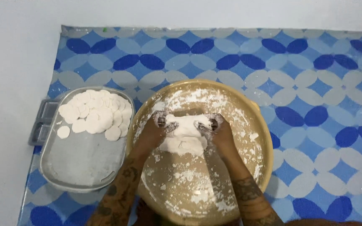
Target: A person is kneading and shaping dough in a bowl of flour while sitting on the floor.
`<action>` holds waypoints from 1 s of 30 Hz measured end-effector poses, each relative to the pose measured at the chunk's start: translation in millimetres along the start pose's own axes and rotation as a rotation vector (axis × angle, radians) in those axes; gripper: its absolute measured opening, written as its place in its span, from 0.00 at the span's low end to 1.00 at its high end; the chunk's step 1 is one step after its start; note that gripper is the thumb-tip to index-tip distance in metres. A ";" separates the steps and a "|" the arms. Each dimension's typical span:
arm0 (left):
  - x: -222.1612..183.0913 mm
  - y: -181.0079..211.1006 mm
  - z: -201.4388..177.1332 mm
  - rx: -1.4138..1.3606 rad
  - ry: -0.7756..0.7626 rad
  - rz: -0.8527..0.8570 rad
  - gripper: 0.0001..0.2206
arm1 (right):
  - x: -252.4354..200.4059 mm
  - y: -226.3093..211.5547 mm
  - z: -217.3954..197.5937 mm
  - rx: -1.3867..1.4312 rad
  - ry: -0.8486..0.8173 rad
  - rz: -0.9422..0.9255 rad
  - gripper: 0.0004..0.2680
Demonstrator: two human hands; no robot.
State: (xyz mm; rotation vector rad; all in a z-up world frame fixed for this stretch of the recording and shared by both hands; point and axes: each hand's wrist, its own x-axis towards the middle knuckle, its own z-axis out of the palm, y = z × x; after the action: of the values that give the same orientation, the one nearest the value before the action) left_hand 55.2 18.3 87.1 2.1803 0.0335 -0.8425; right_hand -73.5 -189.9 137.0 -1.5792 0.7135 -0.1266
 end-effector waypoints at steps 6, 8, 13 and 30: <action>-40.5 0.3 8.0 -0.249 -0.116 0.034 0.29 | -33.1 23.7 15.2 -0.343 0.020 0.078 0.16; -39.9 -0.8 11.1 -0.171 -0.111 0.064 0.29 | -24.3 40.5 10.8 -0.370 0.012 0.060 0.17; -58.2 16.2 10.4 0.196 -0.053 0.253 0.34 | -24.8 49.1 7.6 -0.414 -0.009 0.030 0.20; -60.0 51.2 32.3 1.012 -0.228 0.712 0.29 | -47.6 16.4 -3.1 -0.241 -0.231 -0.178 0.19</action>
State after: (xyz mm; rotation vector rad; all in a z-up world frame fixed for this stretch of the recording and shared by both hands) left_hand 4.8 -24.9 140.5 2.6279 -1.4682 -0.7299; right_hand -118.9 -168.0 137.9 -1.8526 0.4182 0.0128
